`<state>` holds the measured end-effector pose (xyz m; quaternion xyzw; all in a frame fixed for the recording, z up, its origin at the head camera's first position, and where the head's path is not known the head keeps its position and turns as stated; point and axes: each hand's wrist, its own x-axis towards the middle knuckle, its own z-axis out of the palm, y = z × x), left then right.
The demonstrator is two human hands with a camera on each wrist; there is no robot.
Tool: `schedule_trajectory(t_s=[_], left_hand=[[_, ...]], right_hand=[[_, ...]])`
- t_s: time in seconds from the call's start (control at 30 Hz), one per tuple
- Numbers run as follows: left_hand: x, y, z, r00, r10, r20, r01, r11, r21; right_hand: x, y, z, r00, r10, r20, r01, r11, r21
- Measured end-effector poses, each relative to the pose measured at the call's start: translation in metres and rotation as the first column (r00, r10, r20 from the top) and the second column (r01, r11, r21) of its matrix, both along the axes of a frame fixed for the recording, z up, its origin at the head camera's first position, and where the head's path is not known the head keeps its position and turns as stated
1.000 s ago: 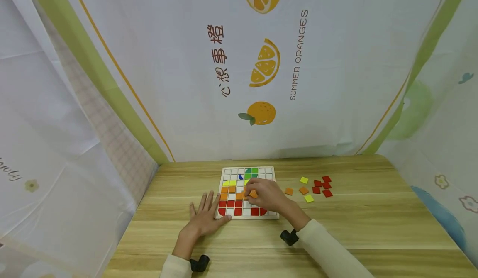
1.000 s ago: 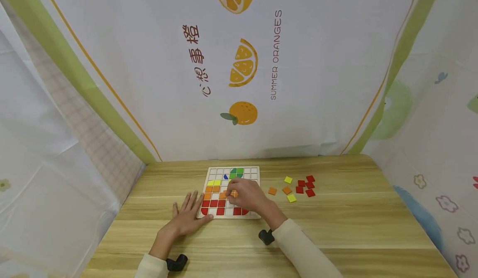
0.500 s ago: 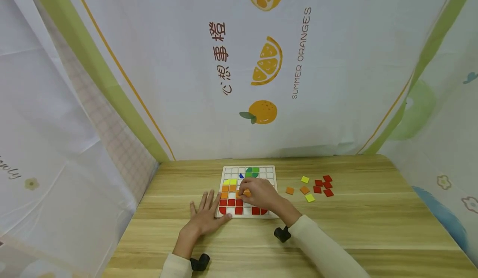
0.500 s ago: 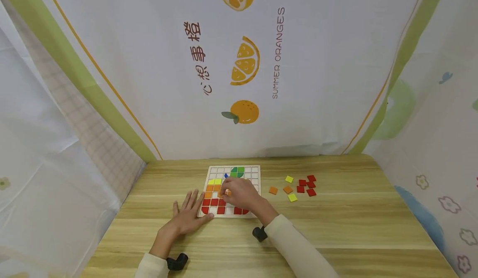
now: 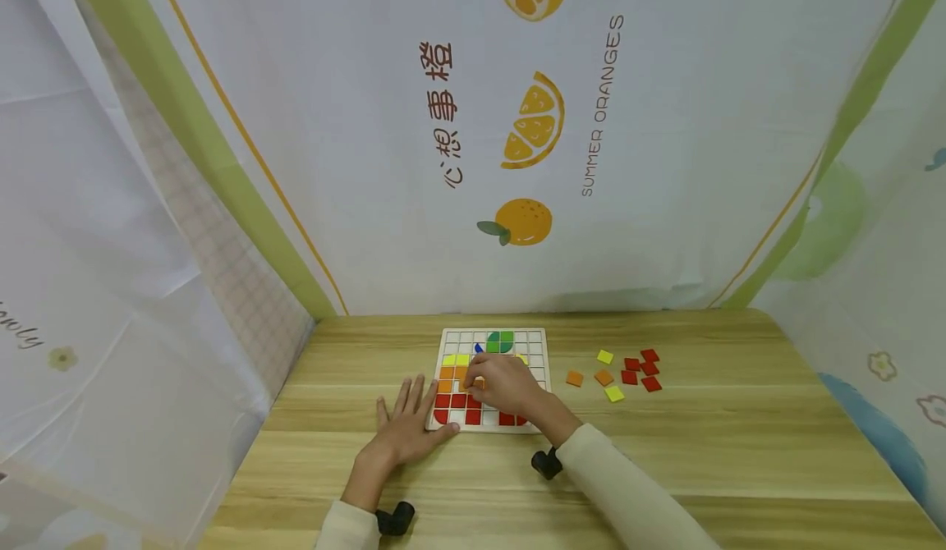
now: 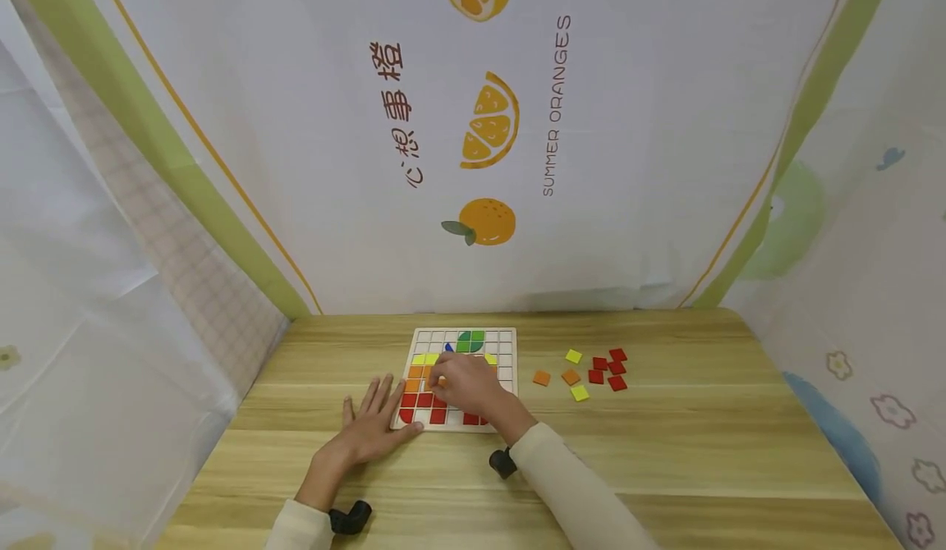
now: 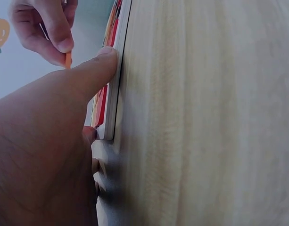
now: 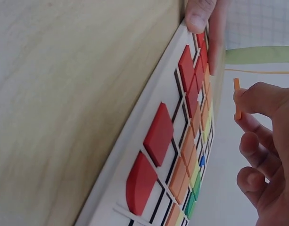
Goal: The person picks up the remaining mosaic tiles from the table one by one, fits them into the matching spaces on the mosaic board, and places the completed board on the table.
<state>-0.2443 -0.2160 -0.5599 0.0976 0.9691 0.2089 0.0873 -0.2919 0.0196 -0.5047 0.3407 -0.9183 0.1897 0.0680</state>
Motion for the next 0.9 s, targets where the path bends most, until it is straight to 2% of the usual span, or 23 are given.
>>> schedule_trajectory(t_s=[0.37,0.63,0.9], left_hand=[[0.001,0.001,0.001,1.000,0.001,-0.001,-0.001,1.000,0.007],[-0.001,0.000,-0.005,1.000,-0.001,0.006,0.001,1.000,0.002],[-0.002,-0.001,-0.006,1.000,-0.001,-0.002,0.001,1.000,-0.012]], right_hand=[[-0.008,-0.009,-0.014,0.999,-0.044,0.013,0.043,0.998,0.035],[-0.007,-0.017,-0.020,0.998,-0.062,0.011,0.061,0.998,0.024],[-0.007,-0.020,-0.024,0.998,-0.059,-0.004,0.059,0.995,0.082]])
